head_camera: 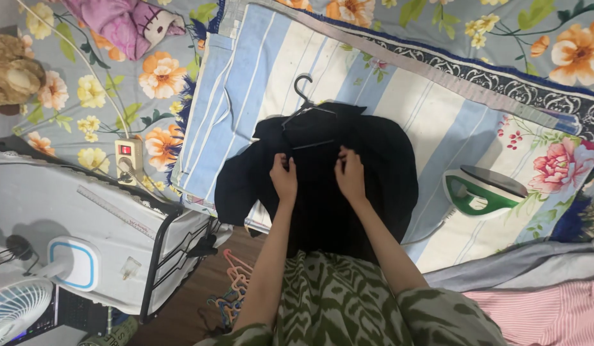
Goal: The recorder picks up a shirt and irons it on a bed.
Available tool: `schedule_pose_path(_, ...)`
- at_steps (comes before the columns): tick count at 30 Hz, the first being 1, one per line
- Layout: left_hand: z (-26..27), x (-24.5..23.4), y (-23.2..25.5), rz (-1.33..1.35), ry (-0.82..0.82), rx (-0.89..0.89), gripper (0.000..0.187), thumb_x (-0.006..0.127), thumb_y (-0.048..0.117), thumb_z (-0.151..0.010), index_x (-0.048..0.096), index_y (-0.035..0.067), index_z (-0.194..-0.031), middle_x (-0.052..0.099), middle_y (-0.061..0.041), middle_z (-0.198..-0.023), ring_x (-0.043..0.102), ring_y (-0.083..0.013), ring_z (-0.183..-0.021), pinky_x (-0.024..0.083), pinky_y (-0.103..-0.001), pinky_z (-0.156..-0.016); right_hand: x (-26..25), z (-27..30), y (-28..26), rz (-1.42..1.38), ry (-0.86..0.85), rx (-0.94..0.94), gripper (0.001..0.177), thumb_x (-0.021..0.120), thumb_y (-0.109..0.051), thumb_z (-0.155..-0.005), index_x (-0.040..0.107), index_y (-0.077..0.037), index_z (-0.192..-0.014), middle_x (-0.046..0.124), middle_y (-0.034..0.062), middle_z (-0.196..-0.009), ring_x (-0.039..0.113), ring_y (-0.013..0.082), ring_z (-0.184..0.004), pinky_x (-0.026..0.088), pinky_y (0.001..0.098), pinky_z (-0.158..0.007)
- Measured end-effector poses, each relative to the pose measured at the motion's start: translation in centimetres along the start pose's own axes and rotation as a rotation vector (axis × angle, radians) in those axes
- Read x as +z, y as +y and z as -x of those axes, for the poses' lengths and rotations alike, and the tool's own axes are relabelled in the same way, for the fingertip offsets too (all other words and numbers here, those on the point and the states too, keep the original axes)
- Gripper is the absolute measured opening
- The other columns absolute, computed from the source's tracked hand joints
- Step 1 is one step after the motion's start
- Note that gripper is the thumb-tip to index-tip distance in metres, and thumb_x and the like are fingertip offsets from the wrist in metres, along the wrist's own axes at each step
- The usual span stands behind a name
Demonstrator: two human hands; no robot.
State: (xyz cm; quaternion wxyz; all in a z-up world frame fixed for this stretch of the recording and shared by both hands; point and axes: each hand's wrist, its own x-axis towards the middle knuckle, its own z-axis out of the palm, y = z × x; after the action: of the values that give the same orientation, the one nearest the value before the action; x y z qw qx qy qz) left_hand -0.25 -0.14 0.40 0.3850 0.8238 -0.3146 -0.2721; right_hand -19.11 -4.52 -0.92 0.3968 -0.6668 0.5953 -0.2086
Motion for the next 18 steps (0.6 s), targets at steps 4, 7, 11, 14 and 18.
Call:
schedule_pose_path(4,0.2,-0.2,0.5,-0.048,0.002,-0.014,0.023,0.067,0.011,-0.095,0.061,0.0,-0.114,0.071,-0.019,-0.089,0.072,-0.035,-0.082,0.055,-0.042,-0.073,1.0,-3.6,0.5,-0.2,0.109,0.18,0.04,0.063,-0.005,-0.097,0.054,-0.004,-0.137,0.064,0.0137,-0.12,0.064,0.0264,-0.094,0.053,0.0387,-0.089)
schedule_pose_path(7,0.3,0.0,-0.3,-0.094,0.009,0.016,0.028,0.069,0.009,-0.093,0.063,0.0,-0.119,0.07,-0.021,-0.09,0.07,-0.0368,-0.083,0.054,-0.043,-0.072,0.8,-5.8,-1.0,-0.295,0.129,0.141,0.05,0.064,-0.001,-0.091,0.053,-0.006,-0.14,0.064,0.0135,-0.121,0.064,0.0261,-0.088,0.054,0.036,-0.083)
schedule_pose_path(11,0.0,0.5,-1.9,0.005,0.037,0.065,0.02,0.07,0.005,-0.093,0.066,0.0,-0.112,0.07,-0.016,-0.091,0.071,-0.0276,-0.08,0.056,-0.036,-0.072,-1.6,-5.8,-6.2,-0.042,0.11,-0.371,0.046,0.064,0.005,-0.084,0.063,-0.01,-0.128,0.065,0.0119,-0.127,0.066,0.0307,-0.105,0.054,0.0394,-0.091)
schedule_pose_path(14,0.1,0.6,-2.8,0.089,0.039,0.045,0.015,0.071,0.005,-0.093,0.067,-0.001,-0.106,0.071,-0.014,-0.09,0.072,-0.0221,-0.078,0.057,-0.033,-0.072,-0.6,-4.5,-4.6,0.029,0.096,-0.409,0.037,0.062,0.005,-0.086,0.066,-0.009,-0.119,0.066,0.0113,-0.126,0.069,0.0296,-0.106,0.055,0.04,-0.09)
schedule_pose_path(18,-0.3,1.3,-4.3,0.218,0.007,-0.053,0.015,0.072,0.009,-0.095,0.066,-0.003,-0.103,0.072,-0.01,-0.087,0.07,-0.0171,-0.08,0.056,-0.031,-0.074,1.7,-2.6,1.5,-0.165,0.087,0.047,0.021,0.058,0.005,-0.097,0.067,-0.003,-0.115,0.067,0.015,-0.114,0.072,0.0274,-0.097,0.058,0.0366,-0.084)
